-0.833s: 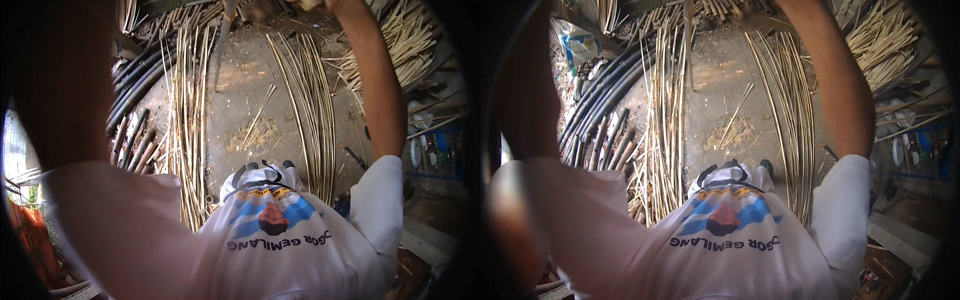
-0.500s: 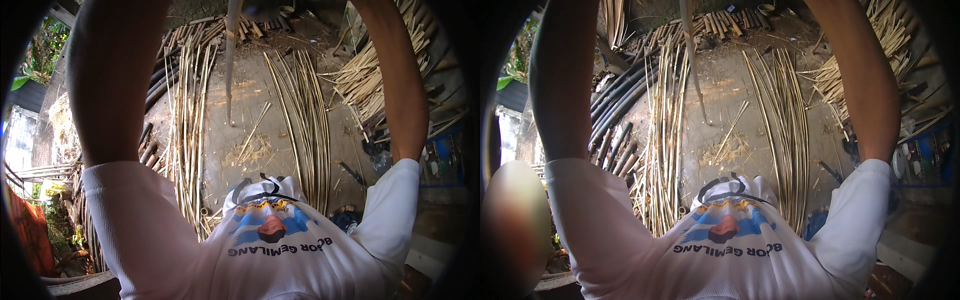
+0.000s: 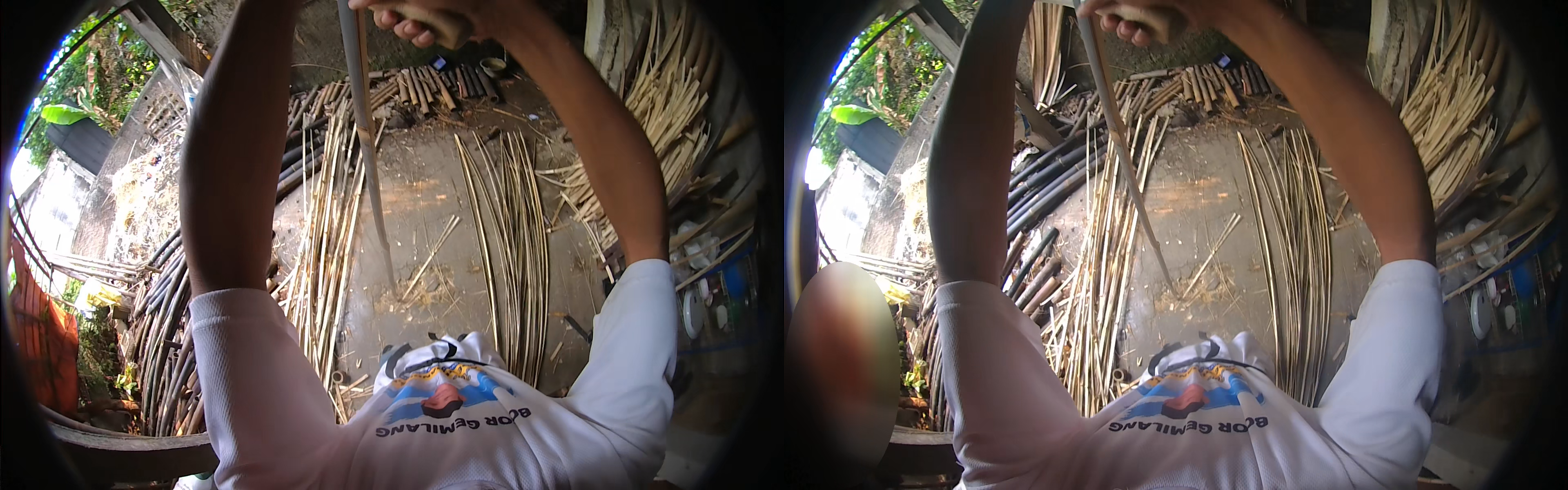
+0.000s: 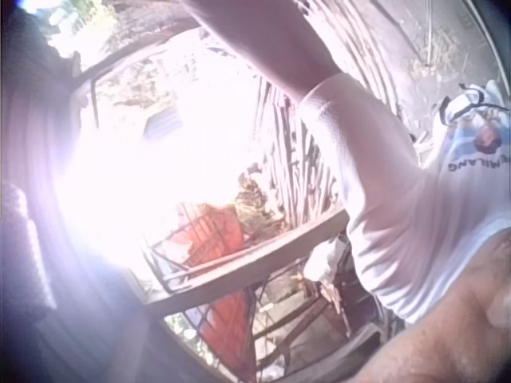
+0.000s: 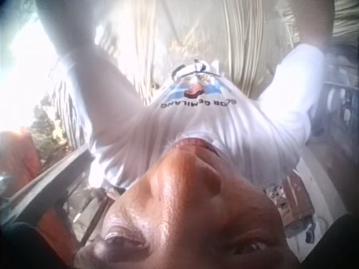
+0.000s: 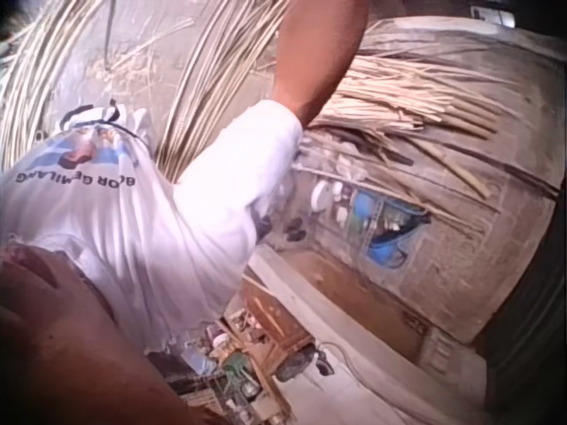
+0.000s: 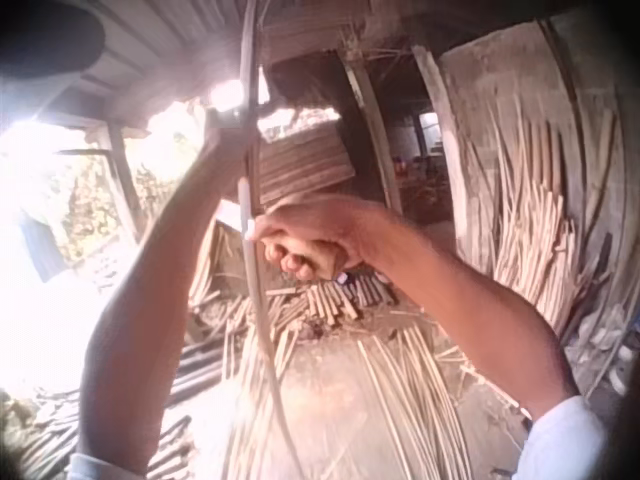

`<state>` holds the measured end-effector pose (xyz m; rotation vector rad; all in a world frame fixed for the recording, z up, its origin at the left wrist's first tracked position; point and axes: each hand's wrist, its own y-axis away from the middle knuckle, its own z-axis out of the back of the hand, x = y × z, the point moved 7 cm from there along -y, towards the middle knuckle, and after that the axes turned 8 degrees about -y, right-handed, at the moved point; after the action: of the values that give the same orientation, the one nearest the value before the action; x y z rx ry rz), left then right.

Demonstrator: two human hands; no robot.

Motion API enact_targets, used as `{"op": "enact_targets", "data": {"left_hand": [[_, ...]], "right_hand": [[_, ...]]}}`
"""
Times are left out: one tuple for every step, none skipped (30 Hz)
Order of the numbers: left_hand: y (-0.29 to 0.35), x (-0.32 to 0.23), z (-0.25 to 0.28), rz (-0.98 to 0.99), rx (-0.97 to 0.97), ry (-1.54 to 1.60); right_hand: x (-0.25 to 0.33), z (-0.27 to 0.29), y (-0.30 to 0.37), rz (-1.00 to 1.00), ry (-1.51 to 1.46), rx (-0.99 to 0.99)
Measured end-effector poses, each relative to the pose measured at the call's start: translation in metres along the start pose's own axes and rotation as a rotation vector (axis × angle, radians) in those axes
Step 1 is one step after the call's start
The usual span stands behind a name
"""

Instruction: The person uses a machete to split long bamboo poles into thin strips. They repeatedly position each pole, strike it with the blade, and separate the resulting strips, placing them into a growing pile on the floor.

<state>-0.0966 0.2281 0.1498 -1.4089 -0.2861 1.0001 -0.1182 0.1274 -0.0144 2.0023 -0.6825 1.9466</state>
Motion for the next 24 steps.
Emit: {"op": "enact_targets", "data": {"left_hand": [[0.008,-0.005,-0.007,0.124,0.08,-0.007],[0.003,-0.004,-0.004,0.096,0.101,-0.016],[0.0,0.003,0.002,0.071,0.12,-0.027],[-0.003,0.011,0.007,0.048,0.139,-0.042],[0.004,0.011,0.012,-0.082,0.193,0.035],[-0.006,0.031,0.021,-0.058,0.194,0.013],[-0.026,0.055,0.03,-0.032,0.195,-0.01],[-0.028,0.063,0.032,-0.003,0.201,-0.009],[-0.03,0.072,0.04,0.023,0.129,-0.085],[-0.033,0.079,0.046,0.04,0.115,-0.117],[-0.033,0.082,0.052,0.048,0.114,-0.126],[-0.032,0.086,0.056,0.054,0.118,-0.133],[-0.029,0.09,0.059,0.059,0.122,-0.137],[-0.028,0.094,0.065,0.064,0.123,-0.144],[-0.026,0.098,0.068,0.067,0.127,-0.146],[-0.024,0.101,0.072,0.07,0.132,-0.148],[-0.023,0.108,0.078,0.077,0.139,-0.163],[-0.022,0.113,0.08,0.079,0.147,-0.162],[-0.025,0.115,0.084,0.08,0.153,-0.166],[-0.025,0.119,0.085,0.083,0.161,-0.167],[-0.024,0.121,0.087,0.086,0.17,-0.166],[-0.025,0.123,0.085,0.081,0.176,-0.156],[-0.026,0.121,0.08,0.068,0.192,-0.144],[-0.026,0.119,0.078,0.059,0.197,-0.142]], "right_hand": [[-0.001,0.013,-0.004,-0.045,0.103,-0.064],[0.0,0.011,-0.009,-0.012,0.203,-0.129],[-0.002,0.004,-0.012,0.018,0.301,-0.192],[-0.004,0.002,-0.018,0.05,0.396,-0.254],[-0.018,0.002,-0.036,0.035,0.4,-0.199],[-0.015,-0.015,-0.04,0.019,0.626,-0.21],[-0.013,-0.035,-0.045,0.008,0.85,-0.22],[-0.014,-0.043,-0.045,-0.019,1.08,-0.248],[-0.019,-0.048,-0.055,0.093,1.128,-0.231],[-0.021,-0.053,-0.062,0.096,1.146,-0.202],[-0.018,-0.063,-0.063,0.097,1.165,-0.18],[-0.017,-0.071,-0.066,0.097,1.185,-0.159],[-0.017,-0.072,-0.077,0.197,1.156,-0.143],[-0.022,-0.074,-0.082,0.174,0.997,-0.114],[-0.027,-0.075,-0.086,0.149,0.839,-0.086],[-0.03,-0.077,-0.089,0.124,0.682,-0.061],[-0.028,-0.082,-0.092,0.122,0.651,-0.068],[-0.021,-0.087,-0.09,0.114,0.622,-0.084],[-0.019,-0.092,-0.09,0.106,0.592,-0.098],[-0.035,-0.098,-0.093,0.04,0.628,-0.078],[-0.061,-0.106,-0.094,-0.034,0.656,-0.054],[-0.083,-0.109,-0.096,-0.105,0.697,-0.039],[-0.122,-0.119,-0.095,-0.159,0.755,0.016],[-0.166,-0.137,-0.097,-0.168,0.788,0.098]]}}
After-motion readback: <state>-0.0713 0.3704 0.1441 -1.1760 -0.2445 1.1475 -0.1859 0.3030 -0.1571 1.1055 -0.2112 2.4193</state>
